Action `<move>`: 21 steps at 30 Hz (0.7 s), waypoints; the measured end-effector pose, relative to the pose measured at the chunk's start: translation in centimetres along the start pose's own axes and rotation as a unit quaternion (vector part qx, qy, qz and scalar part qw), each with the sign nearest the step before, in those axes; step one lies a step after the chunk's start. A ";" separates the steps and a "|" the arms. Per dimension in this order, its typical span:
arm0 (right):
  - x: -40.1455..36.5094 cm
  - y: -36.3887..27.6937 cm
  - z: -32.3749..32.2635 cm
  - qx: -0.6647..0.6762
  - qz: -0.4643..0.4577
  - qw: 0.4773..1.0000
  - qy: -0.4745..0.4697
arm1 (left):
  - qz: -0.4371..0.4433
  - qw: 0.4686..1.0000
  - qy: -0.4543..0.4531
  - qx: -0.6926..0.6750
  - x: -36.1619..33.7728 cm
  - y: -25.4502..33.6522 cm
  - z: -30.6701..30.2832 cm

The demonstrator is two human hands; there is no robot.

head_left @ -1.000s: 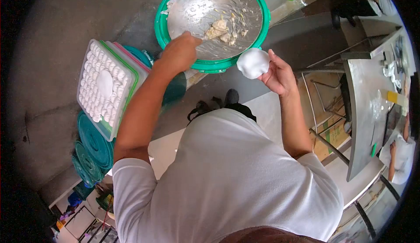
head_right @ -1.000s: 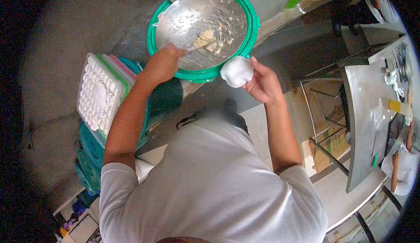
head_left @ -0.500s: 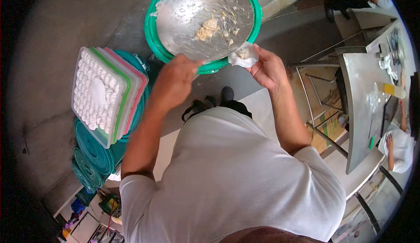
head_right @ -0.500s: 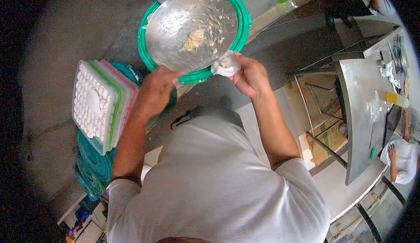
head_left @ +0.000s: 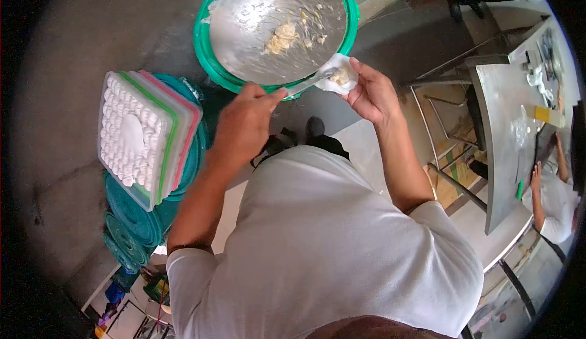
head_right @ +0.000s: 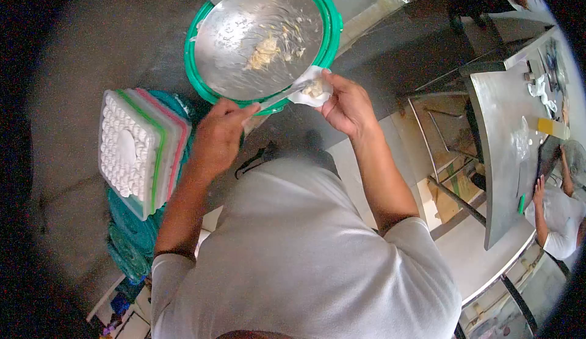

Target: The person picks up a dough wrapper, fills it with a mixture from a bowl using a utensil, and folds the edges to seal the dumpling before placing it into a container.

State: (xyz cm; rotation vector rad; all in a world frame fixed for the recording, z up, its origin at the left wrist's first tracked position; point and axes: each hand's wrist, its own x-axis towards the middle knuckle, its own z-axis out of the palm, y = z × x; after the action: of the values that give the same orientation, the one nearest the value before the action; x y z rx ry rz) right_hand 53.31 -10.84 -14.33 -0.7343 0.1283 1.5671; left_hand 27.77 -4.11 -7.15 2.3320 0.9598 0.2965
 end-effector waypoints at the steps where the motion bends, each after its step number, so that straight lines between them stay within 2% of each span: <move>1: -0.2 -0.1 -0.4 0.005 0.006 1.000 -0.012 | 0.001 1.000 -0.001 0.009 0.2 0.1 -1.2; 2: -0.5 -0.3 -0.5 0.004 0.005 1.000 -0.011 | 0.004 1.000 0.000 0.019 0.4 0.2 -1.8; 4: -1.0 -0.6 -0.6 0.013 0.038 0.997 -0.069 | 0.025 0.999 -0.008 0.021 0.5 0.4 -1.7; 6: -1.0 -0.4 -0.3 0.008 0.038 0.997 -0.072 | 0.046 0.999 -0.017 0.023 0.5 0.6 -1.9; 8: -1.3 -0.5 -0.1 0.005 0.035 0.997 -0.071 | 0.023 0.995 -0.046 0.087 0.9 1.1 -3.0; 11: -1.4 -0.5 0.0 -0.061 0.018 0.997 -0.045 | 0.013 0.996 -0.070 0.060 0.8 2.4 -4.9; 14: -1.3 -0.5 0.1 -0.016 0.042 0.996 -0.079 | 0.017 0.994 -0.072 0.085 0.5 1.6 -4.4; 17: -1.7 -0.1 0.6 -0.078 0.015 0.995 -0.053 | 0.054 0.996 -0.044 0.062 1.2 1.1 -5.3; 18: -1.7 0.0 0.7 -0.116 0.004 0.992 -0.043 | 0.051 0.996 -0.041 0.063 1.5 0.5 -5.1; 19: -1.6 0.0 0.9 -0.155 -0.008 0.987 -0.034 | 0.013 0.992 -0.030 0.125 2.1 -0.5 -4.4; 20: -1.5 0.0 1.1 -0.158 -0.007 0.987 -0.039 | -0.024 0.982 -0.018 0.185 2.7 -1.5 -3.7; 21: -1.4 -0.1 1.1 -0.165 -0.005 0.985 -0.047 | -0.026 0.982 -0.013 0.188 3.3 -2.6 -3.0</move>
State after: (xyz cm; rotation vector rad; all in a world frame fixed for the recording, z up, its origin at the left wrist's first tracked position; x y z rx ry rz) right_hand 52.91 -11.42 -12.70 -0.9145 -0.2107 1.6289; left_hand 27.44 0.97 -6.38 2.6344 1.1414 0.0651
